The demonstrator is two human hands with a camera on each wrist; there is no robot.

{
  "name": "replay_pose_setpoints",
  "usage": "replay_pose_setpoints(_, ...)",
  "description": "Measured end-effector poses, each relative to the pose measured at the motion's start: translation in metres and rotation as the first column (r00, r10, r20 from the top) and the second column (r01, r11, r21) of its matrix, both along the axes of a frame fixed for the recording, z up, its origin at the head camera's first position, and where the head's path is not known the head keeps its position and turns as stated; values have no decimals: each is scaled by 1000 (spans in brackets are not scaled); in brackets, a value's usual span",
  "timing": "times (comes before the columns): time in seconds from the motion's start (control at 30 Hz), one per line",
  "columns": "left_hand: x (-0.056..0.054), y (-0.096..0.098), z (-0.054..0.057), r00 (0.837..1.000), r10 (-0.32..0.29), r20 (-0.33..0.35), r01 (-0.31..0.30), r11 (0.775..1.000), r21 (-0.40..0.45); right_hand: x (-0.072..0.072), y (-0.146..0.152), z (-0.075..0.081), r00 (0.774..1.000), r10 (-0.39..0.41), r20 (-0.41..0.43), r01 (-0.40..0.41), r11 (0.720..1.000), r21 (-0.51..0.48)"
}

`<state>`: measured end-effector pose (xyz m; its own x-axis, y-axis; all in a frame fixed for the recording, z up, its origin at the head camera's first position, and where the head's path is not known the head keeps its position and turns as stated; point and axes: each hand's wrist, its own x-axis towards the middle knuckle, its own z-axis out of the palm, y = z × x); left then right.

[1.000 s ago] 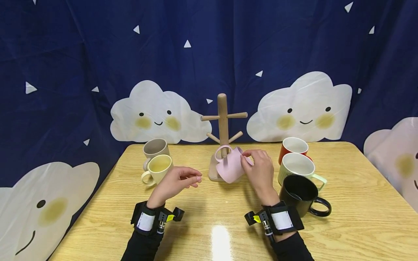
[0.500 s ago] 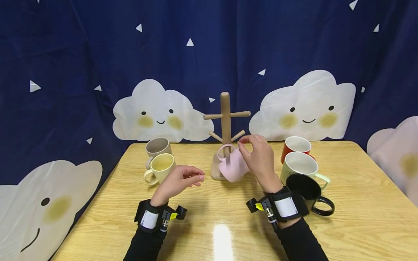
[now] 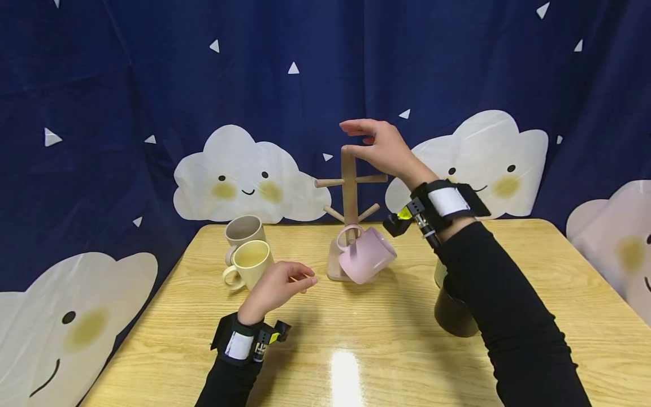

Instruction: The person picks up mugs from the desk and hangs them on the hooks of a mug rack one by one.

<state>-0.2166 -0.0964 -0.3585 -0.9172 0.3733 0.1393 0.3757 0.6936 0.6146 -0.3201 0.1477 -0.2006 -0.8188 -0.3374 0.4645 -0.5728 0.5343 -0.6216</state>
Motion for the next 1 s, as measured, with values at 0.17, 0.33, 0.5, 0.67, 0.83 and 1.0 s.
replay_pose_setpoints(0.17,1,1,0,1000,-12,6,12,1000,-28,-20,12,-2,949,133,286,-137,991,-4)
replay_pose_setpoints(0.33,1,1,0,1000,-25,17,26,999,-38,-27,18,-9,930,170,325,-172,985,-22)
replay_pose_setpoints(0.5,0,2,0,999,-32,21,33,998,-53,-29,20,-10,923,202,327,-208,978,-19)
replay_pose_setpoints(0.67,0,2,0,999,-30,24,32,998,-59,-31,18,-11,940,194,282,-200,980,-6)
replay_pose_setpoints(0.83,0,1,-1,999,-37,23,39,997,-71,-33,16,-13,953,171,249,-177,984,4)
replay_pose_setpoints(1.0,0,1,-1,999,-43,6,43,996,-73,-30,13,-14,968,111,224,-109,994,-19)
